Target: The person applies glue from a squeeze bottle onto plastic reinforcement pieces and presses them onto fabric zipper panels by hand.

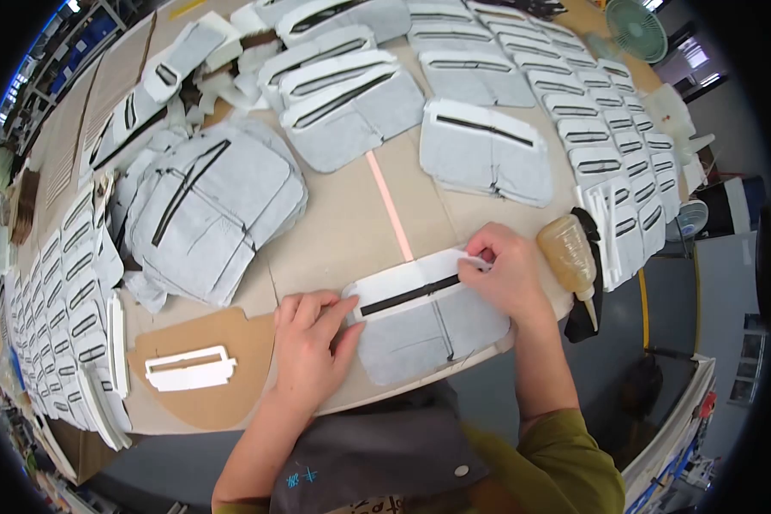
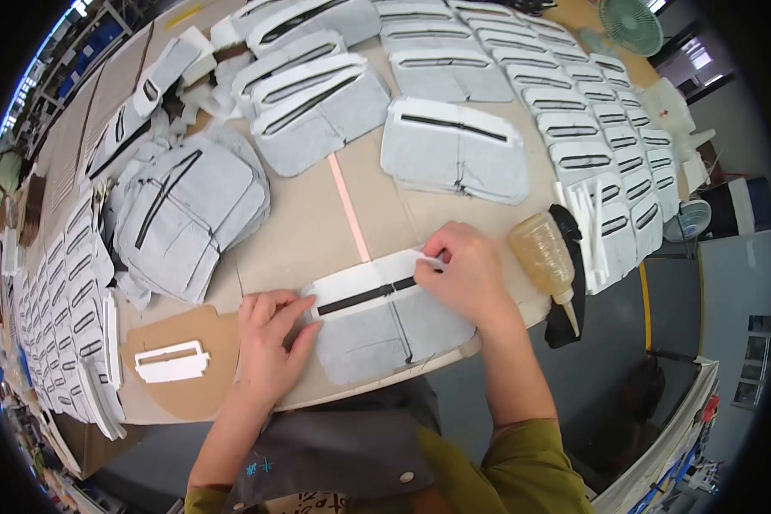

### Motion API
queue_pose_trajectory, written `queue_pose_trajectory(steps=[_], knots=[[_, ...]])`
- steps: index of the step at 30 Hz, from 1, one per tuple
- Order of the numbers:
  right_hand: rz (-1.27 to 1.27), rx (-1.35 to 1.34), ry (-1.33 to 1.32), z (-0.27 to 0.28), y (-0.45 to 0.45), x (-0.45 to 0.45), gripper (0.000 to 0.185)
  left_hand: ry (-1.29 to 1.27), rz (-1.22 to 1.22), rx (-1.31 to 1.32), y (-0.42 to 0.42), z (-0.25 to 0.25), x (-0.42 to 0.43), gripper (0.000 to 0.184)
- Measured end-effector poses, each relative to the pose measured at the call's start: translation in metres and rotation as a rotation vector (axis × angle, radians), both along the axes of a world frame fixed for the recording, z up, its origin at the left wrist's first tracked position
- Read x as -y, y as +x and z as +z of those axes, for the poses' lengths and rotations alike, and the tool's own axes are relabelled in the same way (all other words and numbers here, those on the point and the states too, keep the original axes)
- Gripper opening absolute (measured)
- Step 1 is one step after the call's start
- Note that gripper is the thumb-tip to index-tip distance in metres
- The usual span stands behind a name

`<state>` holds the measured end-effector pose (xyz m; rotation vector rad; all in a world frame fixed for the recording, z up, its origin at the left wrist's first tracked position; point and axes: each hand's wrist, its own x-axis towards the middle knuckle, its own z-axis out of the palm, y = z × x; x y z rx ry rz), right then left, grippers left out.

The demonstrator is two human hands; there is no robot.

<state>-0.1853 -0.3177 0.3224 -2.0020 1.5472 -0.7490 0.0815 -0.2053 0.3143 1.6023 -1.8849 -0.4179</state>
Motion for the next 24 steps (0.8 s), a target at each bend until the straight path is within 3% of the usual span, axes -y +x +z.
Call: queue_pose_trajectory(steps=[19, 24], knots=[[0.061, 0.045, 0.013, -0.009, -0.003, 0.0, 0.012, 0.112, 0.025, -0.045, 0.005, 0.01, 0.01, 0.026], [0.025, 0.019, -0.012, -0.012, -0.004, 0.001, 0.014, -0.039, 0.011, -0.072, 0.01, -0.006, 0.015, 0.022]])
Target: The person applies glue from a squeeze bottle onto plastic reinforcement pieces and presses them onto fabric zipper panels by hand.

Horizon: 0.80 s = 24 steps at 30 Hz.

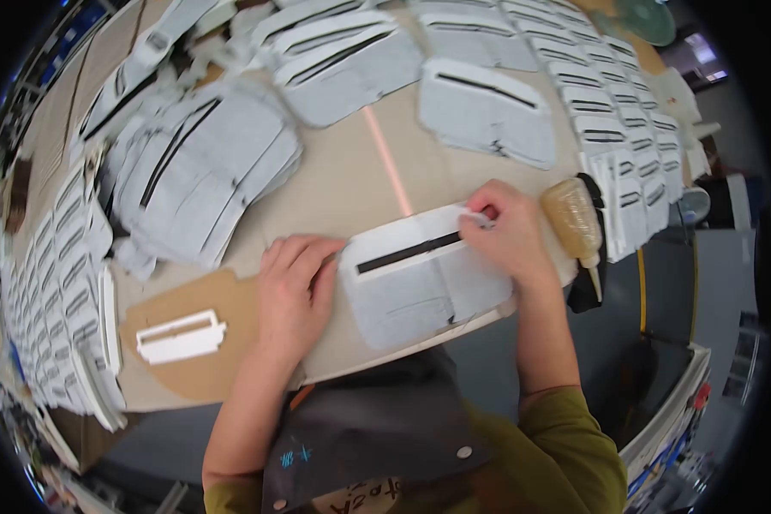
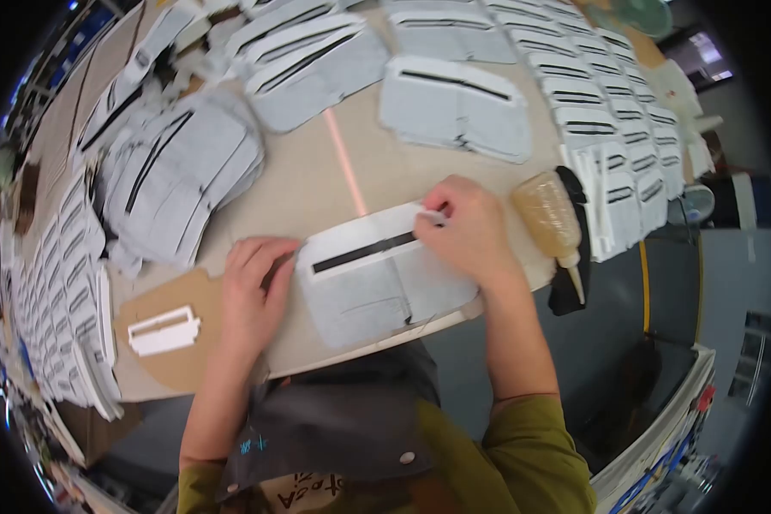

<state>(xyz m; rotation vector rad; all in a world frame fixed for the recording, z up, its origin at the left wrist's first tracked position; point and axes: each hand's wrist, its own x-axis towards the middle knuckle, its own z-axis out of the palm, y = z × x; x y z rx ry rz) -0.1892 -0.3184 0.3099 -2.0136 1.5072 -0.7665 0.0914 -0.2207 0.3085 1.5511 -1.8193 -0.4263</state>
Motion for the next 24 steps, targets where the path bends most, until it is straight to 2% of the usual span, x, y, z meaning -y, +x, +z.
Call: queue_pose_trajectory(steps=[10, 17, 19, 24], knots=[[-0.05, 0.007, 0.137, 0.004, 0.002, -0.001, 0.014, -0.076, -0.042, -0.064, 0.005, -0.015, 0.0, 0.023], [-0.041, 0.028, 0.146, 0.0, -0.001, 0.0, 0.014, -0.026, -0.066, -0.027, 0.005, -0.013, -0.003, 0.024], [-0.051, 0.033, 0.16, 0.001, -0.001, 0.0, 0.014, -0.007, -0.089, 0.001, 0.005, -0.006, -0.004, 0.031], [-0.057, 0.04, 0.183, 0.001, -0.002, 0.0, 0.014, 0.007, -0.106, 0.055, 0.005, -0.003, -0.006, 0.035]])
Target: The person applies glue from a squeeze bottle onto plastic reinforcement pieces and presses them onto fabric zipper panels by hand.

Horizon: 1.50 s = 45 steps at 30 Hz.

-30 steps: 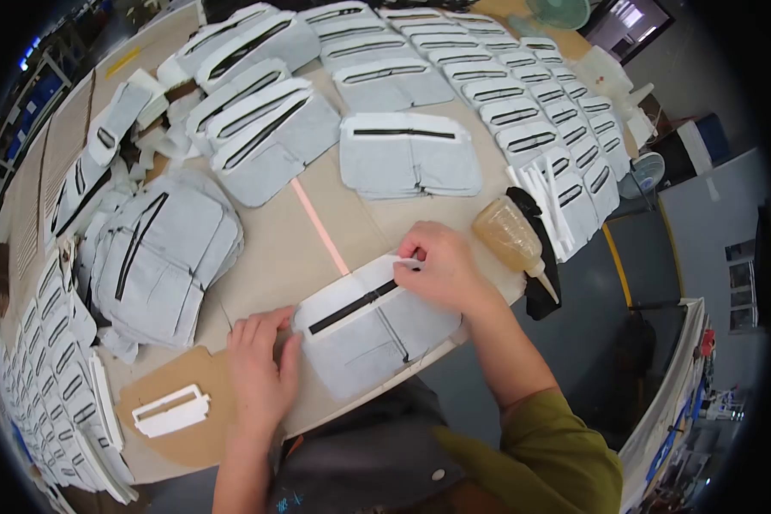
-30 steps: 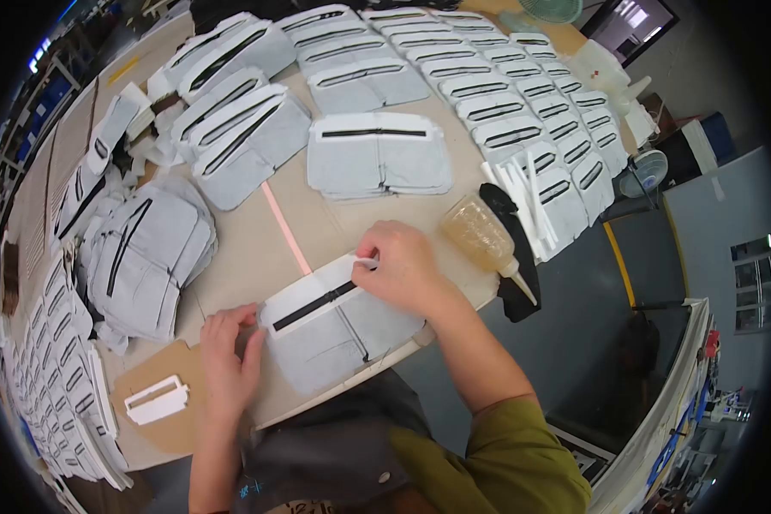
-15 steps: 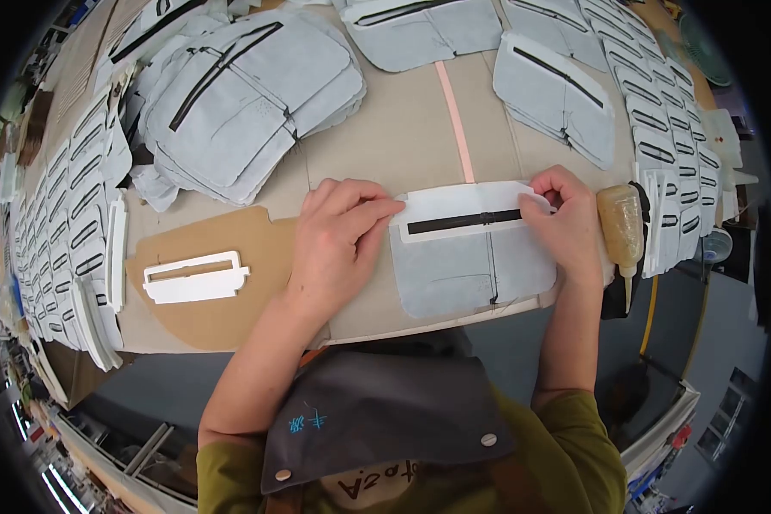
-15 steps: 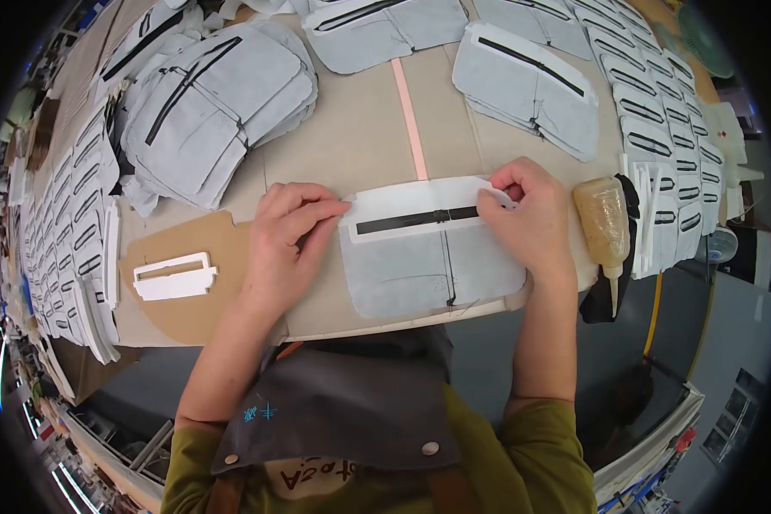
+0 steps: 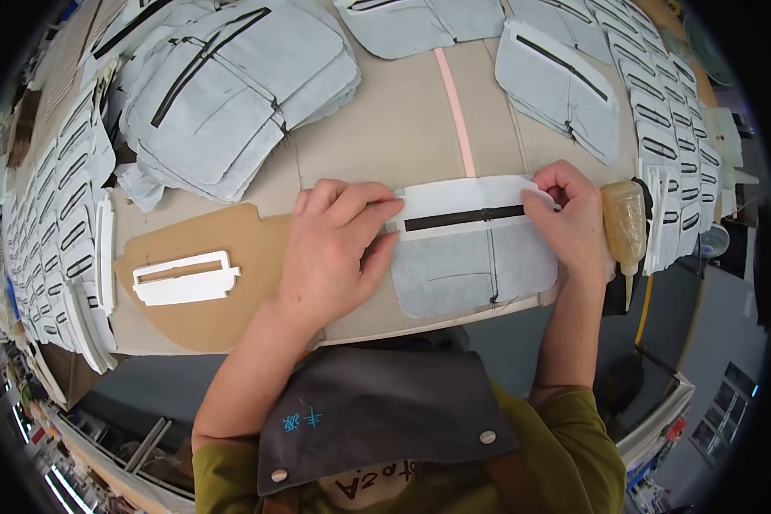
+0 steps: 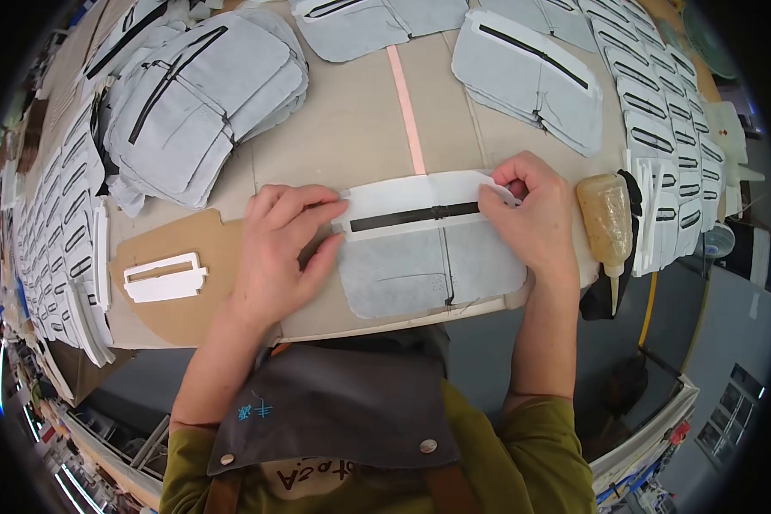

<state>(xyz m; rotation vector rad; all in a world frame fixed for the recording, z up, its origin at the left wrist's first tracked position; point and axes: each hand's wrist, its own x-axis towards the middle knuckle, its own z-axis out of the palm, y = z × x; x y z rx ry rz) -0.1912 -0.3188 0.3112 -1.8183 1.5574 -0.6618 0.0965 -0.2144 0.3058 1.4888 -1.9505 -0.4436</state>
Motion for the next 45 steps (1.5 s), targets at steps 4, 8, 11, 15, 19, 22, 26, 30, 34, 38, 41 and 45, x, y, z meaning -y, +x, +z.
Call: queue_pose_trajectory(steps=[4, 8, 11, 15, 19, 22, 26, 30, 34, 38, 41, 45], knots=[[0.024, 0.033, -0.074, -0.001, 0.001, -0.001, 0.014, -0.007, 0.014, 0.138, -0.003, 0.003, -0.004, 0.035], [0.004, 0.001, -0.038, 0.001, 0.001, 0.0, 0.016, 0.029, -0.017, 0.135, -0.001, 0.006, -0.002, 0.035], [0.009, -0.011, -0.035, 0.005, 0.002, 0.0, 0.016, 0.148, -0.023, 0.107, 0.0, 0.025, 0.004, 0.034], [0.013, -0.006, -0.053, 0.005, 0.002, 0.0, 0.017, 0.022, -0.06, 0.127, -0.026, 0.036, 0.018, 0.032], [0.0, -0.004, -0.056, 0.004, 0.003, -0.001, 0.017, -0.043, -0.282, 0.093, -0.066, 0.014, 0.033, 0.037], [0.013, -0.007, -0.073, 0.002, 0.002, -0.001, 0.017, -0.035, -0.24, 0.157, -0.086, 0.002, 0.042, 0.037], [0.059, 0.198, -0.097, 0.004, -0.013, 0.003, 0.022, -0.066, -0.213, 0.168, -0.093, -0.004, 0.043, 0.037], [-0.059, 0.299, -0.044, 0.003, -0.03, 0.001, 0.027, -0.086, -0.184, 0.143, -0.093, -0.006, 0.041, 0.04], [-0.031, 0.223, 0.075, 0.005, -0.027, -0.002, 0.027, -0.083, -0.188, 0.149, -0.093, -0.006, 0.043, 0.04], [-0.033, 0.163, 0.045, 0.009, -0.02, -0.002, 0.025, -0.058, -0.211, 0.143, -0.092, -0.003, 0.045, 0.041], [-0.019, 0.147, 0.006, 0.005, -0.022, -0.001, 0.025, -0.029, -0.219, 0.133, -0.093, 0.0, 0.046, 0.042], [-0.011, 0.113, 0.0, 0.006, -0.023, -0.001, 0.026, -0.002, -0.243, 0.154, -0.093, 0.004, 0.049, 0.047]])
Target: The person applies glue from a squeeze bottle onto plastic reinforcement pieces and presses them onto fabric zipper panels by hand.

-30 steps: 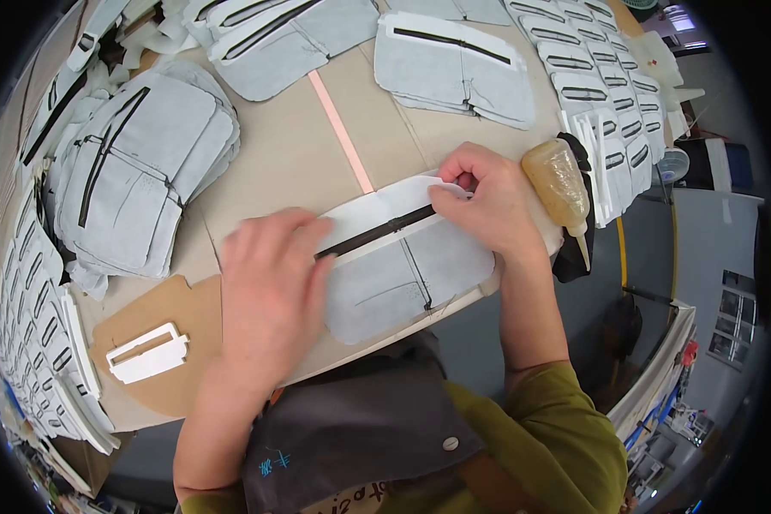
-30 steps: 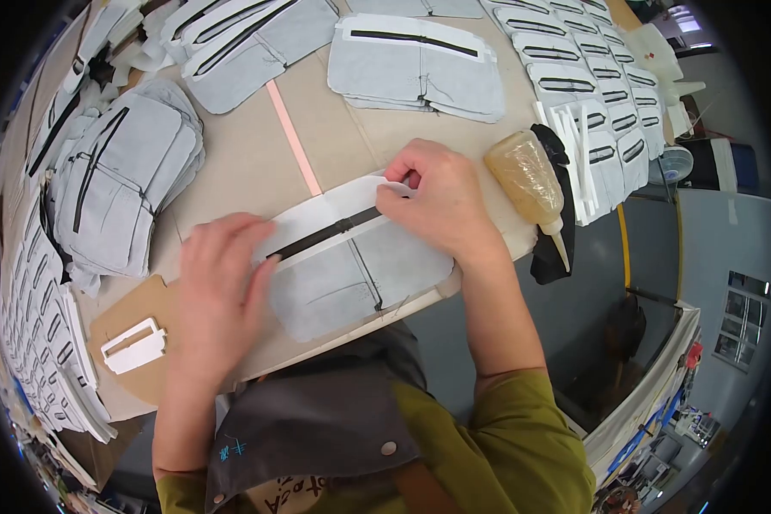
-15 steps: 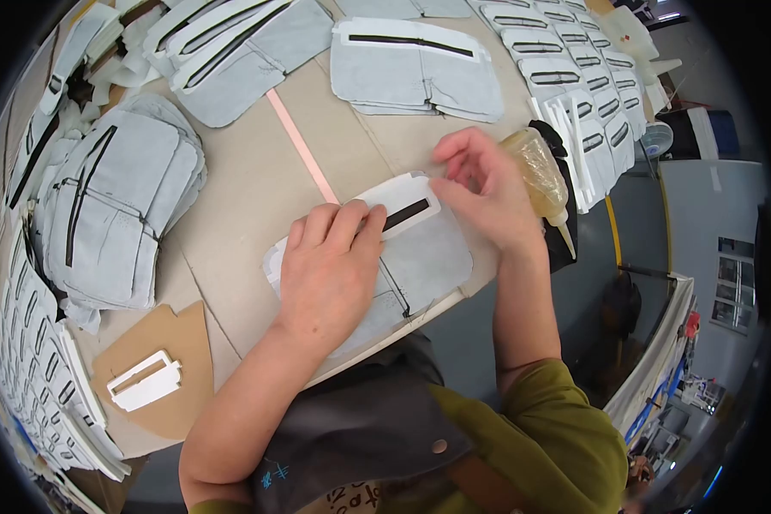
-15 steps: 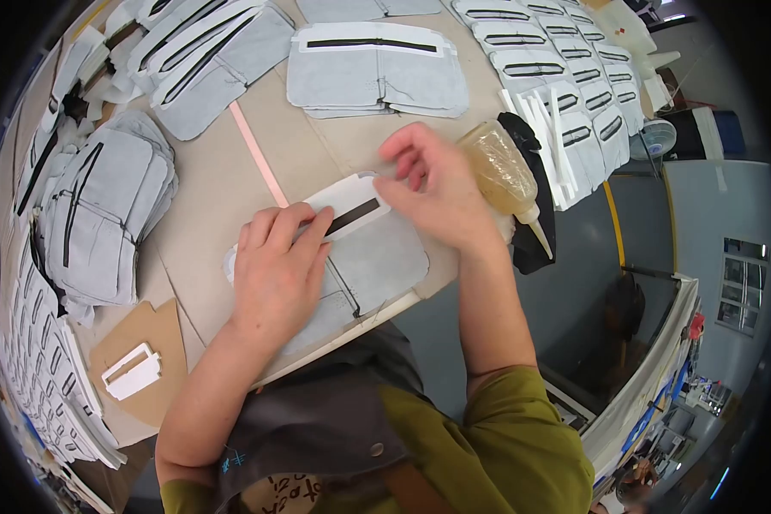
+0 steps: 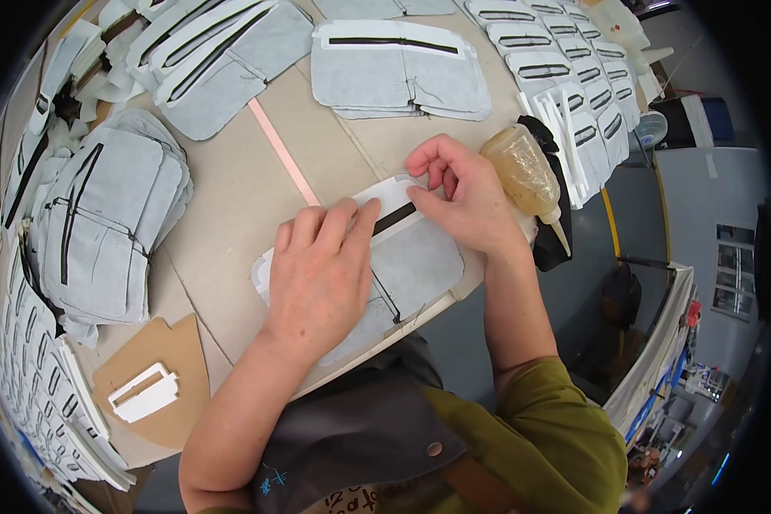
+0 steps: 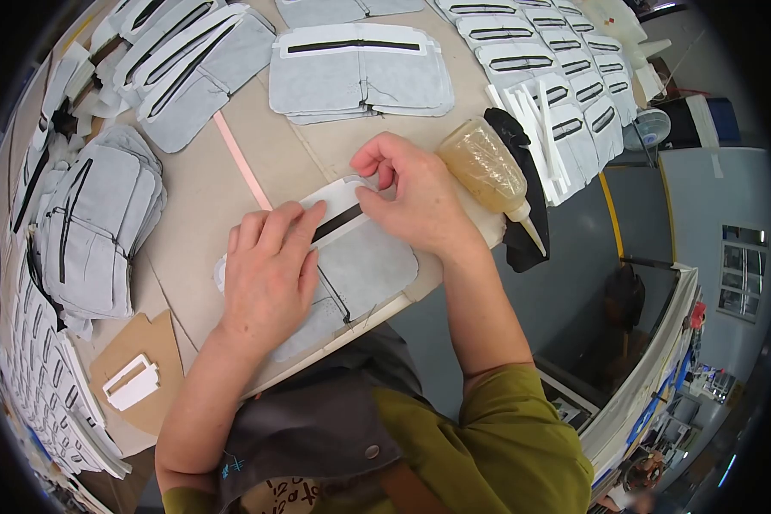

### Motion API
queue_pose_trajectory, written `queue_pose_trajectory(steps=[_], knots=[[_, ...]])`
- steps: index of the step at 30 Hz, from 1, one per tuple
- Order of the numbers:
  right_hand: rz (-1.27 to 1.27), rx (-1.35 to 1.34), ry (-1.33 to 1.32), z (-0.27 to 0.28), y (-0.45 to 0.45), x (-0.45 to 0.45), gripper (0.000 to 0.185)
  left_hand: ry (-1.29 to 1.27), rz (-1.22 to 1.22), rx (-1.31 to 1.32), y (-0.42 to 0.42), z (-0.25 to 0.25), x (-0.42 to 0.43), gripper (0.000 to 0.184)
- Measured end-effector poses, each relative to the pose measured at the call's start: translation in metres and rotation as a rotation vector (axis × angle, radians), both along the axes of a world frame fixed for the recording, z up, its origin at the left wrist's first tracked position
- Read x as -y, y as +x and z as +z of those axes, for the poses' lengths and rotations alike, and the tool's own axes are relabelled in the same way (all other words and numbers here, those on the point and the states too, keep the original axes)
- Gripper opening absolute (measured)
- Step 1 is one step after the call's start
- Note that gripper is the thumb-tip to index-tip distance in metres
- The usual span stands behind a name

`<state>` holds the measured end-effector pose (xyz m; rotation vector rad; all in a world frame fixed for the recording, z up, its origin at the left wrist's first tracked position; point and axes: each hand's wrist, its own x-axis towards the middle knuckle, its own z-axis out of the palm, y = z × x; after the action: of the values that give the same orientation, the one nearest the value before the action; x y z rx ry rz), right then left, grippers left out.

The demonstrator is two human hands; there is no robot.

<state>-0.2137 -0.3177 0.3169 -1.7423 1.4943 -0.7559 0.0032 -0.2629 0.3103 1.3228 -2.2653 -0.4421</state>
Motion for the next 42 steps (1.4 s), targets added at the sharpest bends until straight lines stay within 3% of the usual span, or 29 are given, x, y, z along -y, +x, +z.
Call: queue_pose_trajectory(steps=[15, 18, 20, 33, 42], knots=[[0.036, 0.017, 0.046, 0.0, -0.005, -0.002, 0.029, -0.006, 0.009, 0.086, -0.007, -0.001, -0.003, 0.056], [0.033, 0.079, 0.091, -0.006, -0.013, -0.003, 0.03, -0.023, 0.008, 0.098, -0.007, -0.001, -0.003, 0.057], [-0.03, 0.39, 0.051, -0.014, -0.014, -0.002, 0.029, -0.024, 0.013, 0.11, -0.006, -0.001, -0.004, 0.057], [-0.053, 0.209, 0.076, -0.009, -0.005, -0.022, 0.027, -0.032, 0.014, 0.108, -0.007, -0.003, -0.005, 0.057], [0.036, 0.161, -0.074, -0.025, -0.009, -0.023, 0.025, 0.019, 0.095, 0.019, 0.007, 0.013, -0.015, 0.051]])
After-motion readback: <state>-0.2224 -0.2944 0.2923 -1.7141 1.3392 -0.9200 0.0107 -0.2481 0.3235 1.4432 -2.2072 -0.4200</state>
